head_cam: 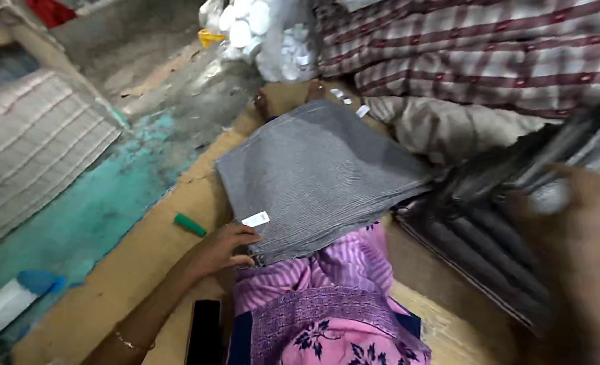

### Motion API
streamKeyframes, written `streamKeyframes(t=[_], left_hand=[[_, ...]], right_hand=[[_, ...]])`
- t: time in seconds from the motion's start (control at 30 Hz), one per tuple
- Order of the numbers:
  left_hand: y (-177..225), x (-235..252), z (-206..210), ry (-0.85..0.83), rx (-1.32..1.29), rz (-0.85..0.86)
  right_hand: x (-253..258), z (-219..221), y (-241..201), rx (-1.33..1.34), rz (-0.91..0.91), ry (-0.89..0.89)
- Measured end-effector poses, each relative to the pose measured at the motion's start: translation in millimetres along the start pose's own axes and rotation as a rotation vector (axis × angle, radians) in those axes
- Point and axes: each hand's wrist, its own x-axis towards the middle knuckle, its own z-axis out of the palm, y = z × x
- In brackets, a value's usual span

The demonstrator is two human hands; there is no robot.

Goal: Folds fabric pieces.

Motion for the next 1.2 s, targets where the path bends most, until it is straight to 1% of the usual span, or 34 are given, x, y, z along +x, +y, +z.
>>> streamKeyframes(t=[0.07,0.13,0.17,0.2,0.27,0.3,0.37,0.47,0.5,0.53,0.57,0.63,0.67,0.7,0.73,0.8,0.83,0.87,0.9,0.93,0.97,1.0,1.03,1.07,1.1,1.13,1.17,1.2], left_hand=[[-2,-14,7,0.167,0.026,0.046],[1,-17,14,0.295,0.034,0.03],[1,-17,18,0.331,0.033,0.026],[0,-17,22,0.354,0.026,0.026],[-2,-16,28,0.386,0.013,0.042],[-3,-15,30,0.402,0.008,0.047],[-4,-14,30,0.428,0.0,0.024],[-1,-12,30,0.45,-0.025,-0.038],[1,-10,29,0.449,-0.036,-0.05],[3,-9,30,0.446,-0.042,-0.056],[5,-7,31,0.441,-0.032,-0.061],[8,-4,31,0.409,-0.019,-0.1],[10,-3,31,0.39,-0.033,-0.124],[10,-3,30,0.37,-0.05,-0.152],[10,-3,29,0.363,-0.071,-0.183],[12,-8,30,0.392,-0.112,-0.242],[14,-11,32,0.416,-0.117,-0.258],[20,-12,33,0.418,-0.109,-0.248],[28,-13,35,0.391,-0.093,-0.191],[38,-14,39,0.341,-0.09,-0.099],[51,-18,47,0.28,-0.128,0.005],[65,-26,57,0.224,-0.206,0.109],[75,-38,66,0.133,-0.31,0.172],[82,-54,74,0.045,-0.422,0.178],[83,-72,82,-0.031,-0.554,0.109],[77,-91,88,-0.085,-0.736,-0.034],[65,-111,89,-0.13,-0.886,-0.239],[48,-127,84,-0.152,-0.928,-0.466]], right_hand=[[-13,55,-90,0.144,-0.316,-0.235],[-41,106,-153,0.339,-0.563,-0.434],[-54,125,-174,0.415,-0.658,-0.509],[-63,139,-190,0.473,-0.716,-0.566],[-73,153,-208,0.537,-0.764,-0.63],[-75,157,-214,0.547,-0.771,-0.634],[-73,159,-220,0.554,-0.747,-0.596],[-53,155,-220,0.487,-0.563,-0.521],[-43,156,-218,0.447,-0.537,-0.531],[-36,159,-216,0.413,-0.563,-0.558],[-33,165,-214,0.385,-0.644,-0.587],[-32,187,-212,0.36,-0.878,-0.581],[-34,198,-210,0.362,-0.956,-0.559],[-33,203,-209,0.388,-0.981,-0.532],[-32,201,-209,0.427,-0.952,-0.511],[-38,177,-206,0.499,-0.776,-0.531],[-47,158,-202,0.499,-0.687,-0.59],[-61,139,-197,0.495,-0.636,-0.707],[-78,120,-192,0.518,-0.614,-0.879],[-99,101,-188,0.545,-0.618,-1.073],[-119,84,-187,0.577,-0.65,-1.192],[-133,69,-184,0.603,-0.704,-1.223],[-140,59,-178,0.627,-0.741,-1.212],[-139,52,-170,0.672,-0.749,-1.18],[-132,51,-160,0.696,-0.734,-1.143],[-120,52,-149,0.666,-0.699,-1.104],[-107,55,-141,0.573,-0.649,-1.053],[-93,60,-138,0.435,-0.607,-0.985]])
